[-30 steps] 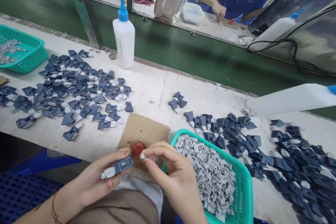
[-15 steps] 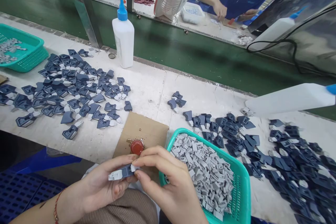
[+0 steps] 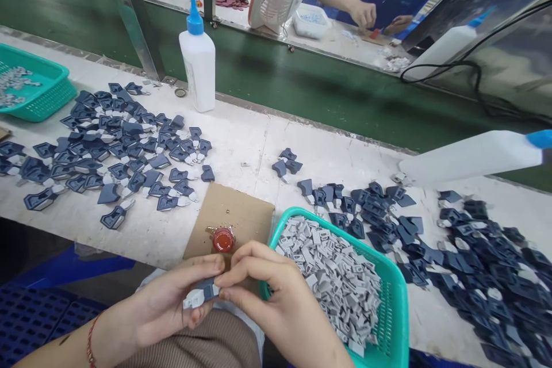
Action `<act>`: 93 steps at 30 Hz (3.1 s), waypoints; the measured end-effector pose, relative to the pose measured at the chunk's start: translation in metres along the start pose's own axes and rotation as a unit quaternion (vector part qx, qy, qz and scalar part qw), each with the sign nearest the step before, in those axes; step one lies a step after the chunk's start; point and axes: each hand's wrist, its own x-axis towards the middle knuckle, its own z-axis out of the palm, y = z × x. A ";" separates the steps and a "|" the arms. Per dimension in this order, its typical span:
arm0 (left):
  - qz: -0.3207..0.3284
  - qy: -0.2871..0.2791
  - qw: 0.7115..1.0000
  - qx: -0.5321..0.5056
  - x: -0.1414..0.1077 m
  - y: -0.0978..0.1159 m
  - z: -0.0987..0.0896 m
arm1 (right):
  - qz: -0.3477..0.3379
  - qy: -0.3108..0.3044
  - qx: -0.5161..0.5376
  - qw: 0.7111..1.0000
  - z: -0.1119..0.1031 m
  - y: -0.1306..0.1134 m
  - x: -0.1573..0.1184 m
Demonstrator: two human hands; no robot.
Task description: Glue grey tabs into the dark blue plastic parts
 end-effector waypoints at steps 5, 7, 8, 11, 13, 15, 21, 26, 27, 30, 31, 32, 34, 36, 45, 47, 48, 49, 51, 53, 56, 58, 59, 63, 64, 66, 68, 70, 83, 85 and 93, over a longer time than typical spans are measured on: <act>0.025 -0.018 0.991 0.134 0.001 0.005 -0.001 | 0.063 0.017 0.087 0.994 0.004 0.003 -0.003; 0.051 -0.030 0.983 0.172 0.001 0.007 0.000 | 0.080 0.025 0.120 0.989 0.007 0.003 -0.003; 0.065 -0.035 0.979 0.188 0.000 0.007 0.001 | 0.089 0.031 0.134 0.987 0.008 0.003 -0.003; 0.110 -0.038 0.965 0.233 -0.004 0.008 0.004 | 0.105 0.062 0.140 0.983 0.012 0.002 -0.005; 0.133 -0.036 0.953 0.269 -0.008 0.007 0.007 | 0.097 0.090 0.115 0.984 0.014 0.003 -0.007; 0.142 -0.029 0.942 0.301 -0.011 0.006 0.010 | 0.076 0.111 0.095 0.986 0.016 0.003 -0.011; 0.152 -0.006 0.907 0.393 -0.018 0.008 0.013 | 0.007 0.133 0.089 0.987 0.018 0.009 -0.023; 0.225 0.034 0.858 0.461 -0.022 0.019 0.006 | 0.018 0.259 -0.057 0.964 -0.006 0.026 -0.040; 0.249 0.056 0.846 0.469 -0.021 0.021 0.003 | 0.032 0.294 -0.102 0.950 -0.012 0.031 -0.042; 0.314 0.132 0.803 0.489 -0.016 0.032 -0.006 | 0.056 0.320 -0.213 0.921 -0.027 0.045 -0.044; 0.333 0.154 0.787 0.496 -0.014 0.035 -0.010 | 0.055 0.305 -0.238 0.921 -0.030 0.048 -0.043; 0.348 0.172 0.769 0.507 -0.012 0.038 -0.013 | 0.049 0.285 -0.258 0.922 -0.031 0.051 -0.040; 0.370 0.188 0.730 0.543 -0.008 0.045 -0.020 | 0.026 0.254 -0.294 0.921 -0.031 0.056 -0.035; 0.385 0.184 0.680 0.596 -0.005 0.049 -0.027 | -0.003 0.236 -0.329 0.914 -0.030 0.059 -0.030; 0.408 0.191 0.425 0.785 0.009 0.054 -0.049 | -0.048 0.181 -0.363 0.913 -0.035 0.061 -0.029; 0.422 0.192 0.393 0.794 0.010 0.055 -0.048 | -0.064 0.174 -0.372 0.910 -0.035 0.061 -0.029; 0.428 0.190 0.381 0.798 0.011 0.056 -0.046 | -0.070 0.172 -0.378 0.907 -0.034 0.061 -0.029; 0.430 0.186 0.370 0.802 0.011 0.057 -0.043 | -0.076 0.172 -0.384 0.904 -0.034 0.061 -0.030; 0.428 0.184 0.354 0.811 0.012 0.059 -0.035 | -0.085 0.173 -0.395 0.898 -0.033 0.062 -0.030; 0.430 0.191 0.336 0.816 0.015 0.063 -0.025 | -0.088 0.173 -0.400 0.896 -0.032 0.064 -0.030; 0.447 0.180 0.316 0.817 0.027 0.072 -0.003 | -0.086 0.172 -0.396 0.898 -0.032 0.064 -0.029; 0.453 0.143 0.310 0.823 0.040 0.080 0.014 | -0.078 0.173 -0.388 0.902 -0.032 0.063 -0.028; 0.450 0.124 0.305 0.830 0.047 0.084 0.023 | -0.074 0.175 -0.380 0.905 -0.032 0.062 -0.028; 0.426 0.068 0.259 0.864 0.085 0.098 0.057 | -0.040 0.201 -0.327 0.922 -0.034 0.059 -0.035; 0.422 0.056 0.251 0.869 0.095 0.101 0.064 | -0.028 0.214 -0.317 0.924 -0.035 0.058 -0.039; 0.415 0.034 0.236 0.878 0.112 0.105 0.074 | -0.002 0.246 -0.300 0.922 -0.037 0.057 -0.048; 0.406 0.016 0.225 0.886 0.126 0.107 0.079 | 0.022 0.275 -0.285 0.918 -0.038 0.058 -0.058; 0.399 0.004 0.222 0.890 0.135 0.107 0.080 | 0.040 0.296 -0.273 0.914 -0.037 0.059 -0.066; 0.385 -0.050 0.433 0.814 0.140 0.121 0.074 | 0.010 0.341 -0.359 0.868 -0.026 0.070 -0.073; 0.386 -0.051 0.506 0.770 0.133 0.120 0.072 | -0.010 0.338 -0.403 0.851 -0.025 0.074 -0.075; 0.258 -0.130 0.834 0.470 0.067 0.094 0.064 | -0.062 0.301 -0.507 0.805 -0.025 0.078 -0.074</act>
